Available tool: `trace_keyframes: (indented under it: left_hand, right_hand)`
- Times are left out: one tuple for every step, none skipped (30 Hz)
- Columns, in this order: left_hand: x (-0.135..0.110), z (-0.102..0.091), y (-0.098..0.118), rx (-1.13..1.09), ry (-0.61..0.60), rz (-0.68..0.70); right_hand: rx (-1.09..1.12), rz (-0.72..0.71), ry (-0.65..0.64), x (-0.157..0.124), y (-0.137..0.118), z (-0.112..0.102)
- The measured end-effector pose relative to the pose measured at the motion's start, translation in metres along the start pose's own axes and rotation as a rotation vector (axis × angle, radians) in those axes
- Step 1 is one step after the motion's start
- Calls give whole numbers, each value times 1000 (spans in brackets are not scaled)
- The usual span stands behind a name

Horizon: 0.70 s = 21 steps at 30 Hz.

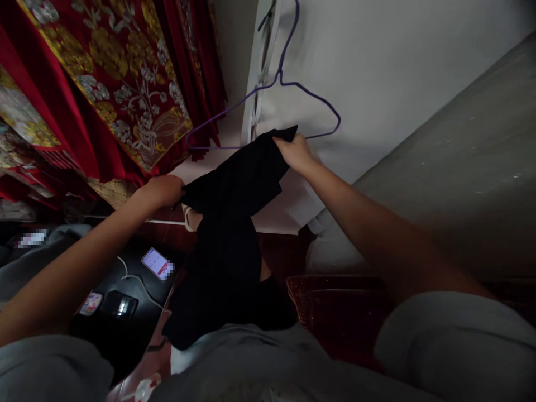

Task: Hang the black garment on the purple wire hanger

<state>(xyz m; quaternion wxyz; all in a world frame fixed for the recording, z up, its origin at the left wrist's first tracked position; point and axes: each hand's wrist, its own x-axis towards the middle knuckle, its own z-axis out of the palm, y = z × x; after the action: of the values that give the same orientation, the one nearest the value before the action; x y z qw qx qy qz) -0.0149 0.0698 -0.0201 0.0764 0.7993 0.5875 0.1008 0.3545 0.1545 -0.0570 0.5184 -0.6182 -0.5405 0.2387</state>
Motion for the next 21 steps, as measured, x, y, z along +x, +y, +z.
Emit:
trace_keyframes:
  left_hand:
    - [-1, -3, 2, 2, 30, -2]
    - [-2, -6, 5, 0, 69, 5]
    - [-2, -11, 10, -10, 120, 23]
    - [-1, -16, 16, -27, 177, 50]
    - [2, -21, 22, -60, 241, 86]
    - [6, -27, 30, -110, 303, 131]
    - [11, -32, 39, -173, 356, 180]
    - [18, -36, 48, -240, 388, 227]
    - [26, -40, 58, -301, 396, 270]
    - [35, -43, 69, -352, 389, 308]
    - [45, -45, 79, -386, 377, 339]
    - [53, -47, 89, -400, 369, 362]
    - [61, -49, 99, -405, 370, 380]
    - [68, -52, 107, -399, 372, 396]
    - [73, -55, 113, -386, 374, 409]
    - [76, -59, 117, -374, 371, 417]
    - [78, -63, 118, -371, 361, 417]
    - [79, -67, 117, -381, 343, 409]
    - [79, -70, 115, -406, 325, 397]
    - [78, -74, 111, -446, 312, 379]
    - [78, -77, 107, -493, 302, 359]
  right_hand:
    - [-44, -13, 27, 1, 2, -10]
    - [-79, -24, 50, 2, 3, -21]
    - [-101, -31, 65, 2, 3, -32]
    - [-110, -36, 78, 2, 3, -43]
    - [-106, -39, 87, 1, 2, -51]
    - [-92, -42, 89, -1, 0, -58]
    - [-73, -37, 82, -4, -3, -62]
    - [-54, -26, 66, -8, -6, -64]
    - [-39, -9, 48, -14, -10, -63]
    - [-25, 7, 30, -22, -14, -60]
    - [-15, 24, 14, -30, -18, -56]
    - [-2, 32, -3, -40, -22, -53]
    - [17, 20, -21, -51, -27, -50]
    - [40, -16, -45, -61, -31, -48]
    - [63, -74, -75, -71, -35, -49]
    - [92, -152, -81, -79, -38, -51]
    - [117, -238, -51, -86, -41, -56]
    - [136, -314, 16, -91, -43, -63]
    - [143, -362, 112, -94, -44, -71]
    - [142, -384, 218, -95, -44, -81]
    - [136, -384, 314, -95, -43, -91]
